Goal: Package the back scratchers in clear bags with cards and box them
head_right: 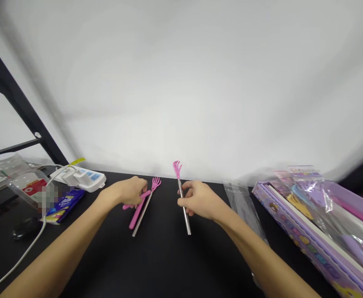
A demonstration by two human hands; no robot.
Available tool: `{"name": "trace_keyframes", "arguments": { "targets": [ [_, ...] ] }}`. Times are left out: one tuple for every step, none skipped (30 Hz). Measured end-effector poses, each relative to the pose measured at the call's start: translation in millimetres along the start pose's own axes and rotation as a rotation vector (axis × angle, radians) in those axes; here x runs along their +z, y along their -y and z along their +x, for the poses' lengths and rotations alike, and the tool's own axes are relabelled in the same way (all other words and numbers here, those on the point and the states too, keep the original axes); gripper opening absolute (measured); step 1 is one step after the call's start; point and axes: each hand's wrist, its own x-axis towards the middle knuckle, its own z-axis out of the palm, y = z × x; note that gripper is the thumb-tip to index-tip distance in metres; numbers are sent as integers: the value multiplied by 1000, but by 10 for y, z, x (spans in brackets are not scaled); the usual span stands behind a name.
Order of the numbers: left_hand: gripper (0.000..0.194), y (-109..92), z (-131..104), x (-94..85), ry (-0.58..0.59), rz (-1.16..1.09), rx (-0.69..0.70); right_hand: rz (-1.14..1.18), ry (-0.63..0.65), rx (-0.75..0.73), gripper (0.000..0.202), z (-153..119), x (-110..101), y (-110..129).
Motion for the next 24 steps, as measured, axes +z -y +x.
{"name": "trace_keyframes", "arguments": {
  "targets": [
    [51, 26, 8, -8, 24, -27, 31, 33, -18, -3, 26, -33, -57, -14],
    [55, 58, 21, -14, 39, -56, 62, 61, -32, -6, 22, -63, -109, -22],
    [57, 92, 37, -18, 48, -87, 90, 89, -42, -12, 18, -90, -156, -27],
    [56, 126, 54, -20, 55, -118, 110, 121, -49, -19, 15, -113, -198, -28],
    [52, 155, 68, -21, 52, -148, 127, 163, -55, -29, 12, -132, -233, -26],
    [48, 175, 80, -22, 34, -175, 144, 213, -61, -45, 10, -149, -262, -24],
    [42, 185, 86, -23, -4, -194, 174, 269, -69, -69, 12, -162, -285, -21],
    [36, 182, 89, -24, -60, -203, 222, 326, -84, -102, 16, -172, -303, -18],
    [29, 167, 87, -25, -128, -213, 290, 383, -113, -139, 20, -179, -315, -16],
    [23, 140, 83, -25, -198, -228, 371, 438, -157, -182, 24, -182, -323, -15],
    [20, 106, 78, -24, -258, -251, 456, 487, -213, -227, 28, -181, -328, -15],
    [19, 66, 73, -20, -296, -282, 532, 529, -278, -270, 31, -178, -331, -18],
    [18, 26, 69, -14, -317, -319, 595, 562, -343, -309, 32, -172, -333, -22],
    [18, -12, 66, -6, -325, -361, 641, 582, -398, -344, 33, -164, -333, -28],
    [19, -45, 65, 3, -328, -400, 676, 588, -439, -372, 32, -157, -334, -36],
    [19, -70, 66, 12, -331, -434, 700, 584, -465, -393, 31, -150, -335, -45],
    [19, -87, 69, 20, -337, -464, 713, 578, -481, -408, 30, -145, -336, -55],
    [20, -96, 73, 27, -343, -487, 720, 573, -490, -418, 29, -141, -338, -65],
    [21, -98, 80, 34, -347, -502, 723, 568, -494, -426, 28, -139, -340, -75],
    [22, -94, 88, 39, -351, -508, 725, 564, -498, -436, 27, -138, -341, -84],
    [22, -88, 98, 43, -356, -510, 728, 560, -503, -448, 26, -138, -341, -90],
    [23, -80, 108, 47, -359, -510, 732, 552, -509, -463, 25, -138, -341, -95],
    [23, -73, 117, 49, -364, -512, 736, 541, -518, -477, 24, -138, -340, -97],
    [23, -68, 125, 52, -370, -514, 740, 528, -525, -490, 23, -139, -337, -96]
  ]
}}
